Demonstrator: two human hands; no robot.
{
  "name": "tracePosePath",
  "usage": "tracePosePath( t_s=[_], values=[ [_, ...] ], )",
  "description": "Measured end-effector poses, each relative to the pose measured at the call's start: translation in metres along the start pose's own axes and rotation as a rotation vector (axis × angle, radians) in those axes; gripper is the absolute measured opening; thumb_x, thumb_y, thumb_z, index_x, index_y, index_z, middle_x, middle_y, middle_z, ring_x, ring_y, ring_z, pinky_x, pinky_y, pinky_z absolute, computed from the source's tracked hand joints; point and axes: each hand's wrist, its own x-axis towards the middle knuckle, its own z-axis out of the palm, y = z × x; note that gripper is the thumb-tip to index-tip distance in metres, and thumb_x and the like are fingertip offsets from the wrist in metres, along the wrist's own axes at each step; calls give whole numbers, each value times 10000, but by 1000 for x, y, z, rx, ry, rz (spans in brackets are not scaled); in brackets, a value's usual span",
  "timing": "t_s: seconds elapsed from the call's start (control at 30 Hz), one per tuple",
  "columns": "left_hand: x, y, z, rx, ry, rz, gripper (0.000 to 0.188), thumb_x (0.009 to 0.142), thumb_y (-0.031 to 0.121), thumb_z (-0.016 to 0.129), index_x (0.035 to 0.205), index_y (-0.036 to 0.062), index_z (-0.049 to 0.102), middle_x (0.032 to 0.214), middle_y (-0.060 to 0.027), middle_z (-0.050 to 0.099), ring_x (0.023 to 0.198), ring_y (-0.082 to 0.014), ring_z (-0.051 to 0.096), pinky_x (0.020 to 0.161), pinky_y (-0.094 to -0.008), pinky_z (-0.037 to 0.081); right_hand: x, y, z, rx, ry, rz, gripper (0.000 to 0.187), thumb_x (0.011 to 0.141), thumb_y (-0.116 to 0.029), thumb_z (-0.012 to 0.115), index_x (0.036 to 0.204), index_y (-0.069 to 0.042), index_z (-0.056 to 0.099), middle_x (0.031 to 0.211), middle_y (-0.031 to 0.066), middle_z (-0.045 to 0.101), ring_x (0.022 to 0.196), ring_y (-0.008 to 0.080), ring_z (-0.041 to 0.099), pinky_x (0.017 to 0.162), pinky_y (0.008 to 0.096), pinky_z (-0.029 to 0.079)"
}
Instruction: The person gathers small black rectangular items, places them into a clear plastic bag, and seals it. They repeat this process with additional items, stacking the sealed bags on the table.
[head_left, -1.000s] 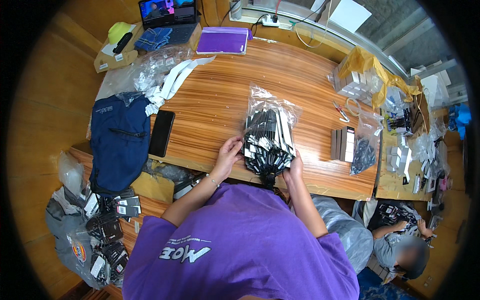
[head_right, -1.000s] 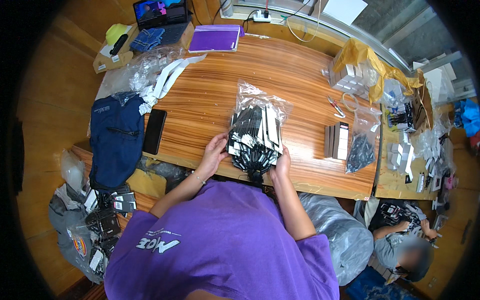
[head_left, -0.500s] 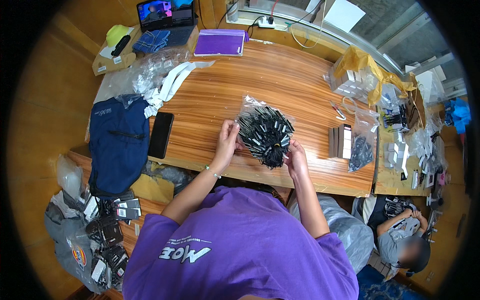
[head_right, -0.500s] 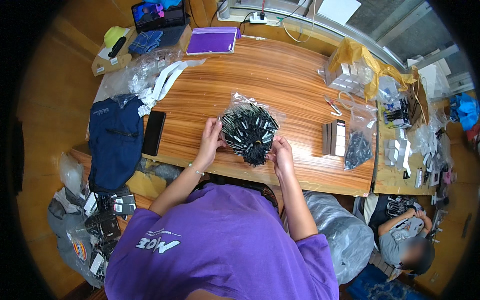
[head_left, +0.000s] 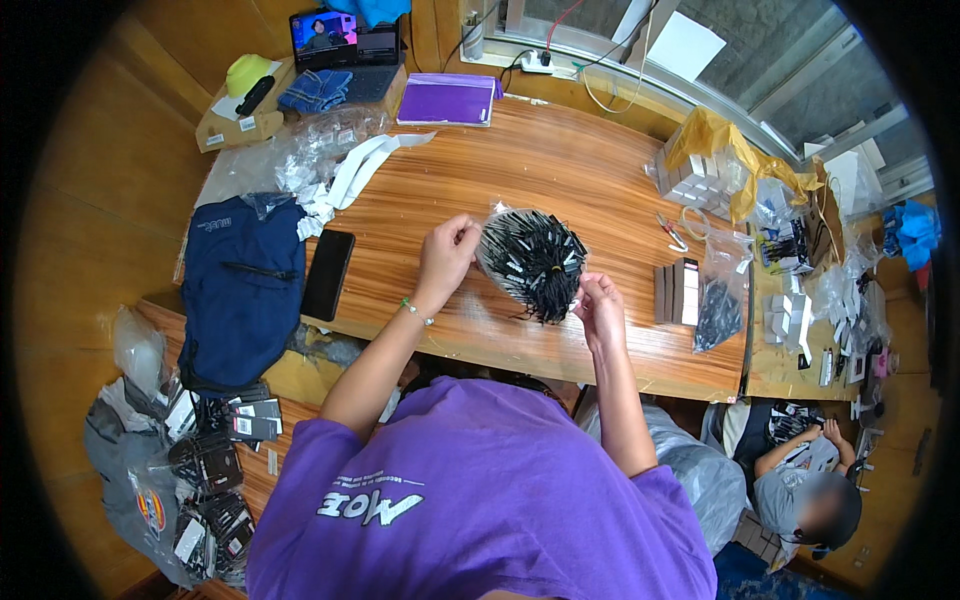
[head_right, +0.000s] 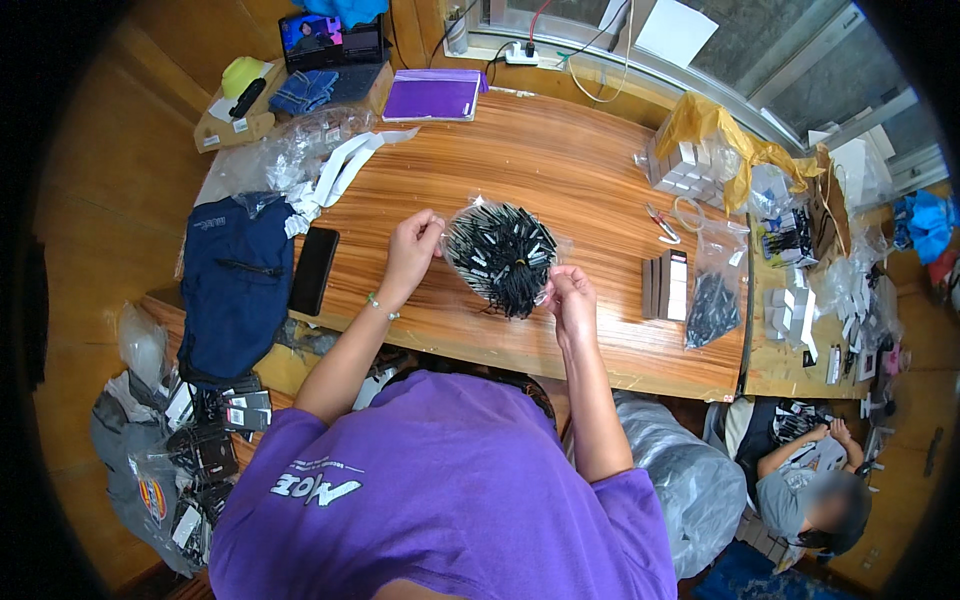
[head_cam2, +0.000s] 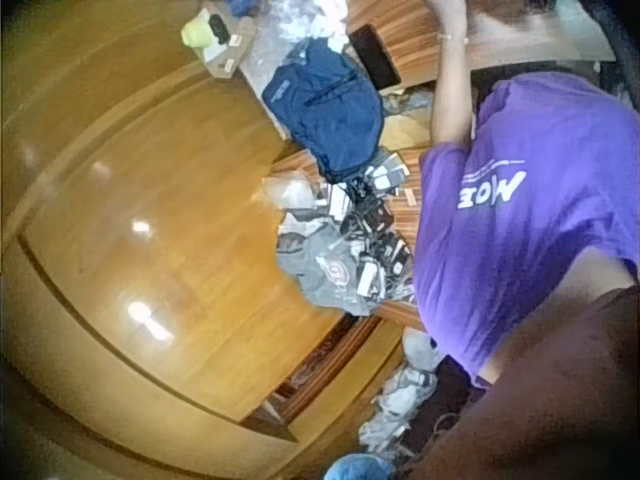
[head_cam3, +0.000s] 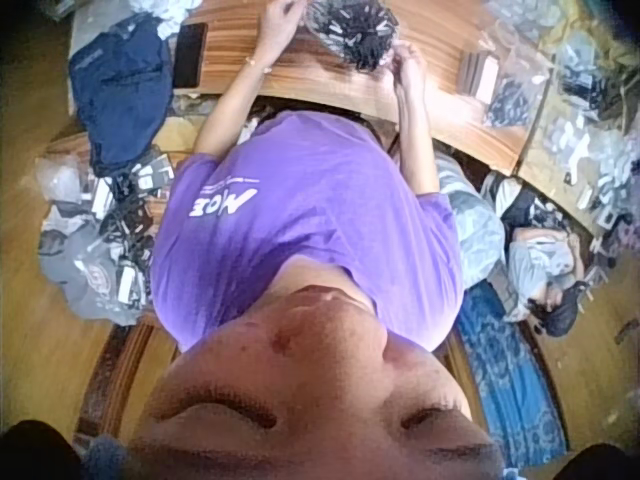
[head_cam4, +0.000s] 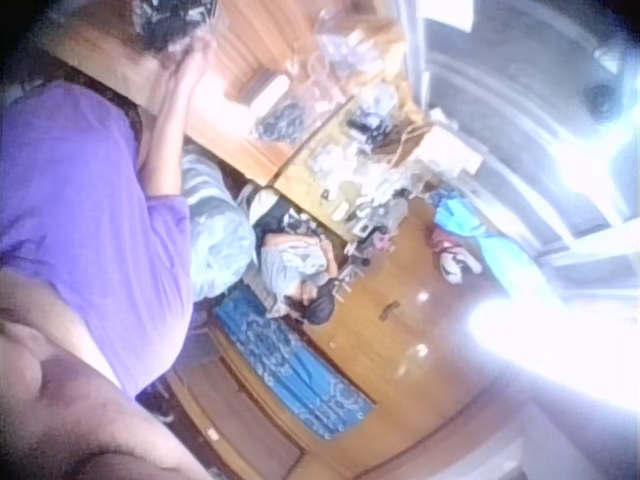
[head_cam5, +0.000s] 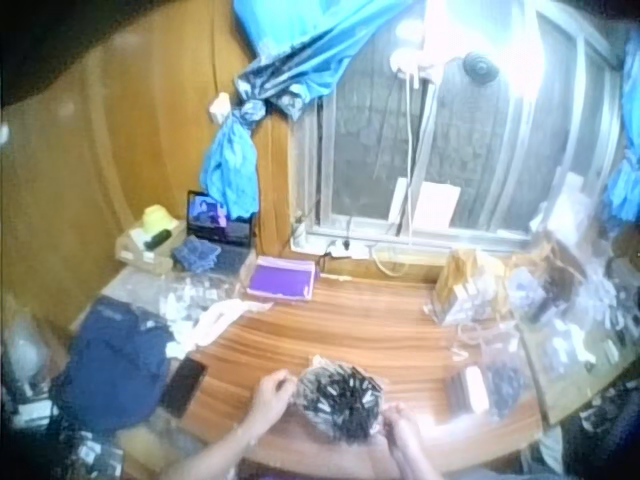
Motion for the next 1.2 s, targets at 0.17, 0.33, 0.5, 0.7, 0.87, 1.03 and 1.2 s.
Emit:
tracePosePath(
  t_s=[0.17,0.33,0.5,0.7,0.87,1.03,1.2],
  values=[
    [15,2,4,-24,-8,66,252,871,175,518,699,-10,521,535,-32,492,482,-76,476,458,-251,382,4,-9,-1,15,-30,-14,30,863,-93,543,839,-74,544,629,-11,534,482,52,475,448,165,417],
    [17,27,5,-91,-46,27,241,880,175,513,701,13,514,542,-3,475,479,-62,465,451,-223,367,8,-8,-1,162,-71,-37,35,867,-79,528,836,-62,530,622,-1,536,464,62,479,437,186,429],
    [21,65,-1,-267,-99,34,233,897,184,497,701,59,491,556,38,443,485,-33,446,449,-187,364,-4,-31,17,318,-114,-47,44,875,-73,507,836,-54,515,620,16,543,462,87,498,450,215,455],
    [42,92,-10,-324,-99,116,253,916,218,484,704,79,478,599,53,437,512,-12,437,454,-172,371,-10,-64,27,293,-177,-101,38,874,-83,502,855,-54,519,604,15,516,474,103,489,490,255,480],
    [49,118,-7,-335,-162,195,229,926,243,471,787,69,523,626,47,456,527,-13,443,453,-162,380,-18,-82,31,282,-211,-195,56,882,-93,493,854,-61,529,598,13,504,489,108,487,494,236,450],
    [55,107,-2,-339,-174,106,228,934,235,453,819,61,546,637,35,483,515,-20,456,446,-163,400,-6,-79,26,100,-132,-228,52,883,-134,516,882,-85,532,624,7,519,520,99,506,537,234,449],
    [72,103,9,-341,-275,119,227,937,243,451,816,61,512,641,17,507,502,-31,500,406,-163,394,-6,-109,44,-505,124,-1102,165,844,-70,571,991,2,551,719,42,587,672,143,572,627,264,468]
  ],
)
